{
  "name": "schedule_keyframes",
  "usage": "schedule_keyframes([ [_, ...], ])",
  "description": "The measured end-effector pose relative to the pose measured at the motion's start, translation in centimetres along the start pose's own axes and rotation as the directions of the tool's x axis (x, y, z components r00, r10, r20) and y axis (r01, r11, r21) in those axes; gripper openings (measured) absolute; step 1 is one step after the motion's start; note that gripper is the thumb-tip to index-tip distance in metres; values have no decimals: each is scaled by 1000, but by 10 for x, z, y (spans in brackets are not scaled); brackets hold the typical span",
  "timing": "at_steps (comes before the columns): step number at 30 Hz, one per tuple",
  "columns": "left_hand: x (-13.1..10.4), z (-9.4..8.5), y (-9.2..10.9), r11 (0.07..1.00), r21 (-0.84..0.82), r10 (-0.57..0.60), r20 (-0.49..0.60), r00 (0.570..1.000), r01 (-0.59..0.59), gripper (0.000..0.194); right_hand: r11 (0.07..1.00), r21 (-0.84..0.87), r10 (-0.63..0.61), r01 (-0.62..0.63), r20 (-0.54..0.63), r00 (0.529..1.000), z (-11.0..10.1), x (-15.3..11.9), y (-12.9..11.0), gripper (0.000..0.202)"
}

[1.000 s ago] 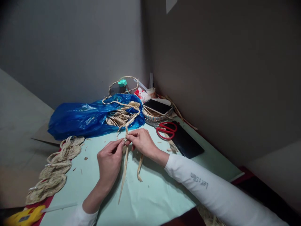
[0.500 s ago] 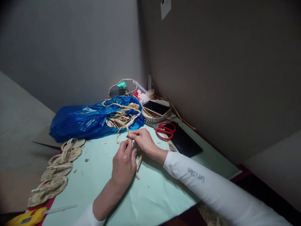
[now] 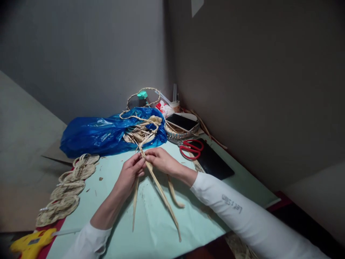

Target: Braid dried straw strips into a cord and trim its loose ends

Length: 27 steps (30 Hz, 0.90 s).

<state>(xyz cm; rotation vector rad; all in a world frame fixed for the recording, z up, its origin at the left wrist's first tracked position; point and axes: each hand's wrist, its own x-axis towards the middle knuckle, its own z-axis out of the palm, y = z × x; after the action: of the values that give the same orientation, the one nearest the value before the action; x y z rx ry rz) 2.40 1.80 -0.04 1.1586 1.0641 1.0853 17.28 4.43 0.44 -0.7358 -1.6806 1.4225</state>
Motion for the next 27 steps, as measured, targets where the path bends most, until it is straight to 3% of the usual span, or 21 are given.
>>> schedule_keyframes([
  [4,-3,-3,1,981,194,5,-63,998,7,23,980,-195,36,-30,25,999,-9,-3,0,13],
  [7,-5,-3,3,923,377,131,-110,985,-80,16,890,-454,-18,34,38,999,-12,-6,-5,14],
  [9,-5,-2,5,909,405,170,-138,976,-101,16,820,-569,-44,63,47,998,-12,-7,-8,10],
  [14,-4,0,2,970,231,131,-221,967,-79,16,746,-659,-72,96,63,995,-10,-5,-9,12],
  [18,-1,-2,-4,993,107,64,-208,976,-43,20,735,-670,-100,103,43,994,-8,-5,-8,12],
  [27,3,-13,-2,992,-116,-57,-88,995,46,23,890,-456,7,-13,-14,1000,-20,0,-10,16],
])
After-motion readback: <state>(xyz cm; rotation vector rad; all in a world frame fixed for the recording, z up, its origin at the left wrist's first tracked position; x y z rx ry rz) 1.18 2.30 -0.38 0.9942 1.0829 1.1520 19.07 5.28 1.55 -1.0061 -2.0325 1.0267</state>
